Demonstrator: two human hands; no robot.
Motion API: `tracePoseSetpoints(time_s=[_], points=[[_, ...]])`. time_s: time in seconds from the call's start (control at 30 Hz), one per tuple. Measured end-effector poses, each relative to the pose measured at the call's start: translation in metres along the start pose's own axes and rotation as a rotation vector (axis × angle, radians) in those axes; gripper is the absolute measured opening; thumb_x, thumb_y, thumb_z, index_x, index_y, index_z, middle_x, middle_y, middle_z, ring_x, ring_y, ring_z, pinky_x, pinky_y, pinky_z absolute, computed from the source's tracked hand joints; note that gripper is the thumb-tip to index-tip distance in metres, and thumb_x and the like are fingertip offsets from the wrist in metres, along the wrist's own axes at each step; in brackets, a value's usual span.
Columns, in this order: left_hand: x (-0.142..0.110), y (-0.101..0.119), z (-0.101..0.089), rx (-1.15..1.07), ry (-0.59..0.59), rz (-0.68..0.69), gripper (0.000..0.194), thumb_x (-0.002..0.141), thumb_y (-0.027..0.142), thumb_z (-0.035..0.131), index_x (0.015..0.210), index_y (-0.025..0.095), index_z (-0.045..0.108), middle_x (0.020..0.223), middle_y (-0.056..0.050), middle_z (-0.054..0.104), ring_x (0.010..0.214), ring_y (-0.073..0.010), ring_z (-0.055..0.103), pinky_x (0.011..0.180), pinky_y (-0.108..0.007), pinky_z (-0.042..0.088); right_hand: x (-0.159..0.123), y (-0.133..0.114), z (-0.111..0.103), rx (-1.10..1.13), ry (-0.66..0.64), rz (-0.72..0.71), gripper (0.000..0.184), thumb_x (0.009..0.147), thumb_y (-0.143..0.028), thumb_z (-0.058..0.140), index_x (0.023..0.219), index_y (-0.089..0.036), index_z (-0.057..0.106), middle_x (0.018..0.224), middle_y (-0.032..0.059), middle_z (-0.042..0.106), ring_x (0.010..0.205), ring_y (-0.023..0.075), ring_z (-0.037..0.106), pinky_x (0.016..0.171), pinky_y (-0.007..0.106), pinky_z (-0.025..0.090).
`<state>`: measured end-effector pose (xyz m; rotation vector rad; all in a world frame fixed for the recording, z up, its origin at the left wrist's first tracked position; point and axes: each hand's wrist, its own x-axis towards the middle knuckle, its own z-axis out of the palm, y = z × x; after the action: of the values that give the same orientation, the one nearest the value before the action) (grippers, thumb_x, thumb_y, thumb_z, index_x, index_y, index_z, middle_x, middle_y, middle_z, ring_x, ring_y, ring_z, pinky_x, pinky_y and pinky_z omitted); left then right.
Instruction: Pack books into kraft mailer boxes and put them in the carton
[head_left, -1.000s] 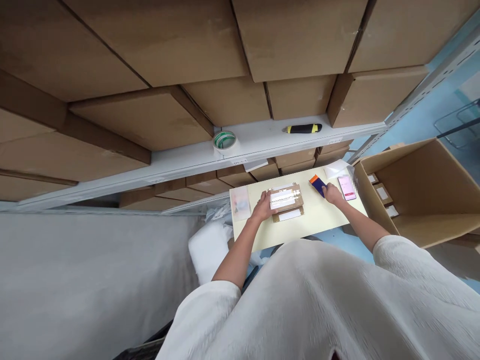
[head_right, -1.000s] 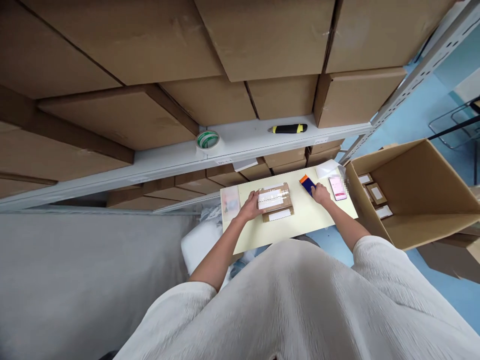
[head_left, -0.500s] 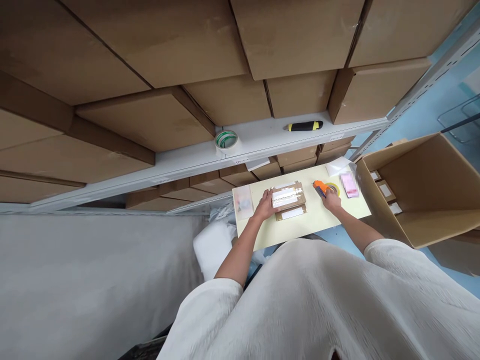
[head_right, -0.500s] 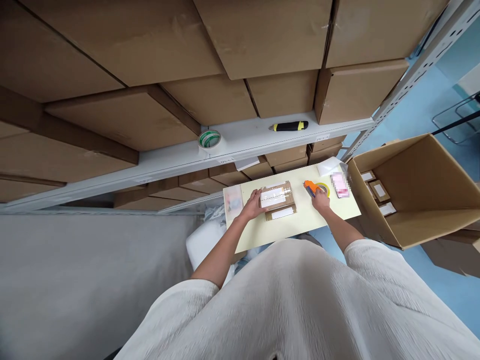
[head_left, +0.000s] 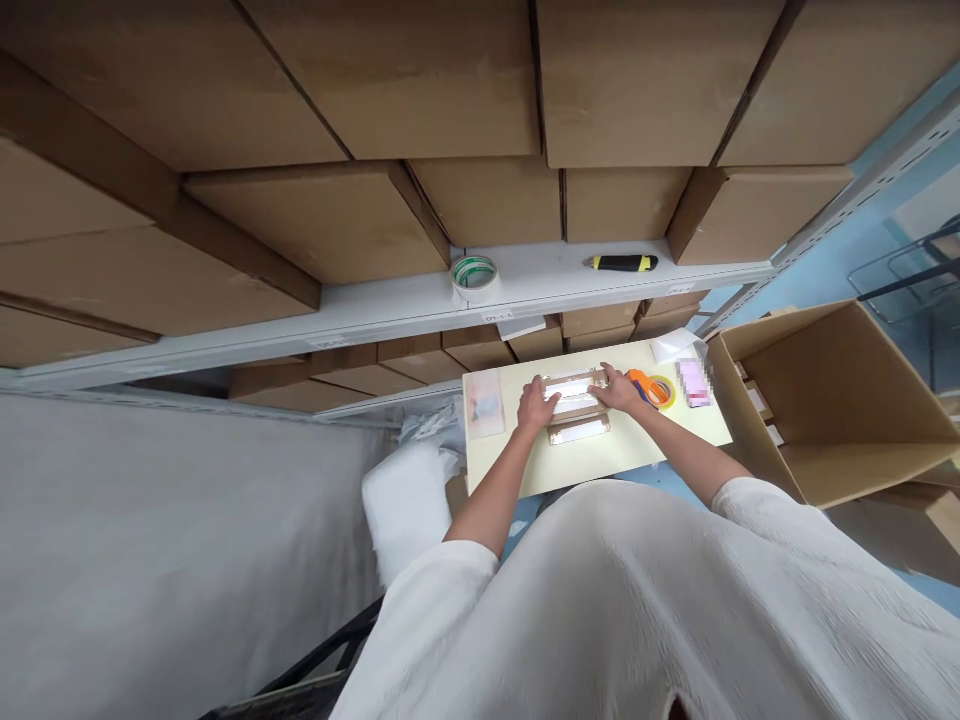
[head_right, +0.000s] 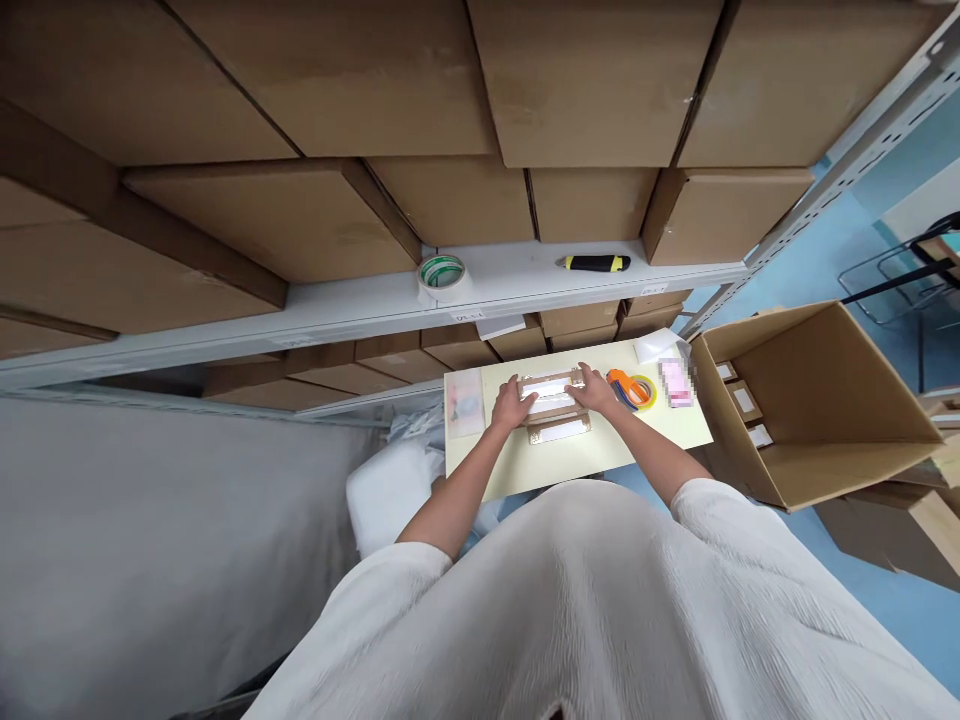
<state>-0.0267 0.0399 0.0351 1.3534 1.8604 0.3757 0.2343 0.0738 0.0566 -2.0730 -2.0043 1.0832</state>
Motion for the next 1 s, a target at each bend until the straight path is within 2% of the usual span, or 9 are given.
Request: tracePoseSetpoints(time_s=[0.1, 0.23, 0.33, 0.47, 0.6, 0.7, 0.83, 0.93, 1.0], points=[[0.0, -0.004, 0.001, -0.038, -0.017, 0.012, 0.068, 0.101, 0.047, 0.065, 0.163, 0.026, 0.048, 0.155, -0.019, 0.06, 0.142, -0.0373, 0.062, 0.115, -0.047, 0.051, 0.002, -0.005, 0.001, -0.039, -0.023, 0.018, 0.075, 0.104, -0.058, 0.062, 0.168, -0.023, 0.04, 0.145, 0.0195, 0.067, 0.12, 0.0337, 0.071, 0.101, 0.043, 0.057], [-0.008, -0.008, -0.002, -0.137, -0.045, 0.022, 0.053, 0.107, 0.037, 0.053, 0.159, 0.028, 0.05, 0.145, -0.014, 0.07, 0.135, -0.0339, 0.066, 0.114, -0.046, 0.05, -0.004, 0.0, -0.002, -0.029, -0.023, -0.003, 0.055, 0.11, -0.046, 0.049, 0.16, -0.023, 0.048, 0.127, 0.015, 0.077, 0.111, 0.0316, 0.073, 0.096, 0.041, 0.058], [-0.018, -0.001, -0.011, -0.168, 0.023, 0.065, 0.041, 0.108, 0.036, 0.051, 0.148, 0.028, 0.055, 0.146, -0.013, 0.068, 0.131, -0.0318, 0.066, 0.112, -0.045, 0.051, -0.014, -0.001, -0.008, 0.023, 0.04, -0.046, 0.051, 0.11, -0.05, 0.046, 0.153, -0.024, 0.053, 0.123, 0.0133, 0.077, 0.105, 0.031, 0.074, 0.093, 0.042, 0.059], [-0.028, 0.019, -0.028, -0.187, 0.145, 0.091, 0.026, 0.108, 0.047, 0.053, 0.125, 0.028, 0.056, 0.14, -0.012, 0.063, 0.114, -0.0265, 0.069, 0.102, -0.041, 0.054, -0.028, -0.014, -0.022, 0.096, 0.191, -0.146, 0.056, 0.109, -0.062, 0.039, 0.148, -0.026, 0.053, 0.139, 0.0144, 0.07, 0.105, 0.0317, 0.071, 0.095, 0.048, 0.059], [-0.034, 0.027, -0.035, -0.215, 0.249, 0.098, 0.024, 0.109, 0.049, 0.054, 0.121, 0.028, 0.05, 0.138, -0.009, 0.058, 0.114, -0.024, 0.068, 0.097, -0.039, 0.055, -0.038, -0.025, -0.028, 0.127, 0.284, -0.197, 0.052, 0.108, -0.065, 0.04, 0.141, -0.026, 0.053, 0.144, 0.0142, 0.064, 0.108, 0.0317, 0.069, 0.096, 0.048, 0.057], [-0.037, 0.015, -0.025, -0.214, 0.251, 0.084, 0.031, 0.104, 0.036, 0.06, 0.13, 0.028, 0.047, 0.142, -0.01, 0.054, 0.112, -0.023, 0.069, 0.096, -0.039, 0.056, -0.042, -0.019, -0.018, 0.116, 0.251, -0.167, 0.047, 0.106, -0.065, 0.043, 0.129, -0.025, 0.053, 0.134, 0.0143, 0.066, 0.105, 0.0312, 0.067, 0.094, 0.046, 0.057], [-0.042, -0.014, 0.001, -0.214, 0.137, 0.019, 0.048, 0.094, 0.023, 0.067, 0.137, 0.026, 0.046, 0.146, -0.012, 0.052, 0.117, -0.0243, 0.069, 0.103, -0.042, 0.056, -0.045, 0.004, 0.007, 0.094, 0.107, -0.133, 0.037, 0.103, -0.06, 0.047, 0.117, -0.026, 0.051, 0.126, 0.0128, 0.067, 0.098, 0.0282, 0.066, 0.091, 0.044, 0.057], [-0.042, -0.031, 0.015, -0.235, 0.06, -0.05, 0.058, 0.092, 0.021, 0.068, 0.144, 0.023, 0.043, 0.149, -0.017, 0.052, 0.128, -0.0279, 0.065, 0.111, -0.047, 0.053, -0.044, 0.019, 0.02, 0.099, -0.025, -0.099, 0.031, 0.102, -0.055, 0.049, 0.112, -0.026, 0.05, 0.118, 0.0107, 0.07, 0.096, 0.0272, 0.067, 0.091, 0.044, 0.057], [-0.037, -0.035, 0.017, -0.266, 0.046, -0.089, 0.061, 0.094, 0.024, 0.067, 0.149, 0.022, 0.041, 0.153, -0.02, 0.052, 0.135, -0.0295, 0.063, 0.116, -0.049, 0.051, -0.04, 0.022, 0.022, 0.136, -0.06, -0.059, 0.028, 0.102, -0.052, 0.05, 0.112, -0.026, 0.051, 0.119, 0.0107, 0.071, 0.099, 0.0267, 0.068, 0.093, 0.042, 0.057]])
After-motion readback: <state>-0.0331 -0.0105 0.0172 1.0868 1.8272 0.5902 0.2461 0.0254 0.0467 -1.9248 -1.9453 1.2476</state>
